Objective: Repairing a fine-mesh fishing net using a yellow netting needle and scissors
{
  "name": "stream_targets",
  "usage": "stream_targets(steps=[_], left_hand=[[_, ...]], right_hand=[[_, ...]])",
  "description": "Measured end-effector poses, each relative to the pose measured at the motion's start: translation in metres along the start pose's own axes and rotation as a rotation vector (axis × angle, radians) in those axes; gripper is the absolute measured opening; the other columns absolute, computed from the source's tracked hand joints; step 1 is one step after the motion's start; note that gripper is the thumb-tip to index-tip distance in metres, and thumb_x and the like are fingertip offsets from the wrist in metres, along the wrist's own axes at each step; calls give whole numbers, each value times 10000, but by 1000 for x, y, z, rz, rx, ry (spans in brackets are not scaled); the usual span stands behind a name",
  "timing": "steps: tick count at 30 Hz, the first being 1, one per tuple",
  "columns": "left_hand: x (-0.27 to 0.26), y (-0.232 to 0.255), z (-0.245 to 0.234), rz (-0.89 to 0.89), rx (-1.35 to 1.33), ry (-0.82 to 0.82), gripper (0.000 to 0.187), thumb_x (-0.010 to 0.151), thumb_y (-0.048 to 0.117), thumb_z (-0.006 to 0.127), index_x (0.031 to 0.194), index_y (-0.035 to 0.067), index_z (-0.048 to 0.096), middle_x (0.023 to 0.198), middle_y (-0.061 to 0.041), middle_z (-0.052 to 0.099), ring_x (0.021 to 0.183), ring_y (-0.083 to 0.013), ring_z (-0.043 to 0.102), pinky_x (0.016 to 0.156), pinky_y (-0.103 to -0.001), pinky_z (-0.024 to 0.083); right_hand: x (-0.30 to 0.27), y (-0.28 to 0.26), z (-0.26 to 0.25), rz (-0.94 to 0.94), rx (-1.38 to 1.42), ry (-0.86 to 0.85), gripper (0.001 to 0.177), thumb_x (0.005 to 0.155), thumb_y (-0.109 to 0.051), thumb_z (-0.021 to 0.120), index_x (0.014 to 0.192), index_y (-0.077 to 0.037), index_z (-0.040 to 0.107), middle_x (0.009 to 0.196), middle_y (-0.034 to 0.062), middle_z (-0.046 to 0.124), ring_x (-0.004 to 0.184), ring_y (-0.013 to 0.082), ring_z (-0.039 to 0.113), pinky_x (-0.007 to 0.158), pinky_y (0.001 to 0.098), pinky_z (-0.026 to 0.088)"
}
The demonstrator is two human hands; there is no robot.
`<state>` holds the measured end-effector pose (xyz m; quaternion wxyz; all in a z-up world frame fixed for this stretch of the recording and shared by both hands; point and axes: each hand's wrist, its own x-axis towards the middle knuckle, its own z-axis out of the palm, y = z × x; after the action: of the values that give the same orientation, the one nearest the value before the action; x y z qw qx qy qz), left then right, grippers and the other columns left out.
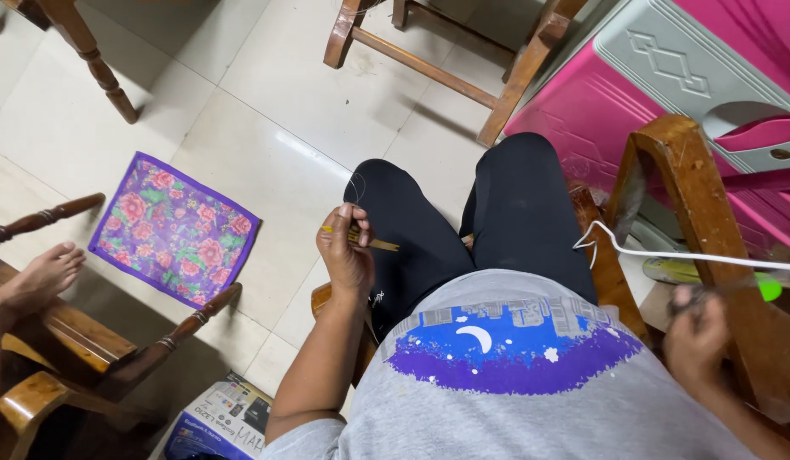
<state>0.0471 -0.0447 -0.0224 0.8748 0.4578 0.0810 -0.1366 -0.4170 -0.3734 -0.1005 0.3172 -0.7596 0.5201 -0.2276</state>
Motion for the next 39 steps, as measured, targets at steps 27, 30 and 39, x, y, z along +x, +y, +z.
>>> stream_targets(steps=[27, 30, 39], left_hand=[[6, 4, 3, -3, 81, 17, 279, 985, 253, 654, 813, 38, 697, 694, -44, 599, 513, -81, 433, 518, -216, 328], [7, 2, 3, -2, 66, 19, 278, 986, 250, 653, 813, 37, 692, 705, -53, 597, 524, -90, 429, 532, -226, 322], [12, 2, 7, -32, 24, -26, 311, 1060, 284, 556, 1068, 1, 683, 840, -57, 610, 691, -104, 546, 633, -223, 420]], right_hand=[[196, -21, 1, -53, -345, -139, 422, 951, -118, 927, 1203, 49, 633, 1000, 213, 650, 830, 298, 618, 674, 415, 498], [200, -17, 0, -102, -369, -162, 507, 891, -113, 946, 1235, 51, 611, 1073, 207, 652, 873, 298, 624, 693, 410, 497], [183, -22, -8, -335, -611, -76, 466, 1008, -125, 925, 1344, 58, 659, 1183, 305, 686, 937, 437, 681, 697, 513, 542]])
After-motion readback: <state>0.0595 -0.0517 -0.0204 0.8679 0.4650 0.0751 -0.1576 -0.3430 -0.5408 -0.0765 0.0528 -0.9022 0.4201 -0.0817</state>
